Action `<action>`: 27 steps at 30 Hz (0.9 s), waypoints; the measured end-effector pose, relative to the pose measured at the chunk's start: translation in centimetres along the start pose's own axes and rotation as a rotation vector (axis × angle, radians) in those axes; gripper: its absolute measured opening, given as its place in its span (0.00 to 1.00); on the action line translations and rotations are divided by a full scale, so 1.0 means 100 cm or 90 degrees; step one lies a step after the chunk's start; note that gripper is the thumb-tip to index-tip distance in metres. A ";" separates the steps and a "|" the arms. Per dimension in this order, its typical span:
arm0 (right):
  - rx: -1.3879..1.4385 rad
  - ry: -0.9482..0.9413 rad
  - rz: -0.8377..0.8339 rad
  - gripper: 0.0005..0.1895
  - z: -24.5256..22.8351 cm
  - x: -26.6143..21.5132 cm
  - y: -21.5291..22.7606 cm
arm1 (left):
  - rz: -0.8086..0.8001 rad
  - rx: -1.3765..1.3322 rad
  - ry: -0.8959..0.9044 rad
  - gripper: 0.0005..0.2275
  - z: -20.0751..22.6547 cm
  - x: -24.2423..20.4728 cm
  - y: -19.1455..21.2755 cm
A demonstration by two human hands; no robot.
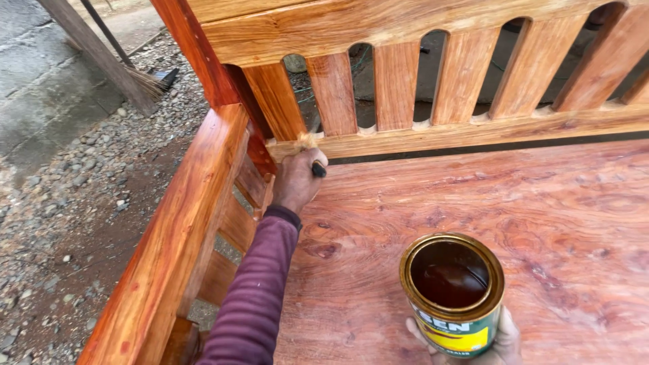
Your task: Applying wood stain or varnish to a wooden bench using a brush.
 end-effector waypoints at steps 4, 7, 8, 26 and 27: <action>0.147 -0.006 -0.190 0.34 -0.002 0.042 -0.195 | 0.137 -0.308 0.152 0.07 0.038 -0.049 0.021; 0.012 0.011 -0.071 0.36 -0.002 0.067 -0.210 | 0.220 -0.663 0.163 0.04 0.077 -0.106 0.016; -0.144 0.016 0.090 0.39 -0.002 0.067 -0.184 | 0.234 -0.819 0.111 0.04 0.092 -0.125 0.013; -0.786 -0.064 0.364 0.32 -0.072 0.076 -0.062 | 0.329 -0.680 0.170 0.07 0.108 -0.161 -0.064; -0.793 -0.066 0.362 0.32 -0.076 0.080 -0.069 | 0.335 -0.682 0.174 0.07 0.109 -0.158 -0.069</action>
Point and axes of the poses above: each hand's wrist, its own x-axis towards the middle knuckle, its own y-axis out of the back of the hand, z = x × y, the point moved 10 cm from there along x, towards the middle knuckle, and after that the axes turned 8 degrees about -x, right-handed, at the moved point
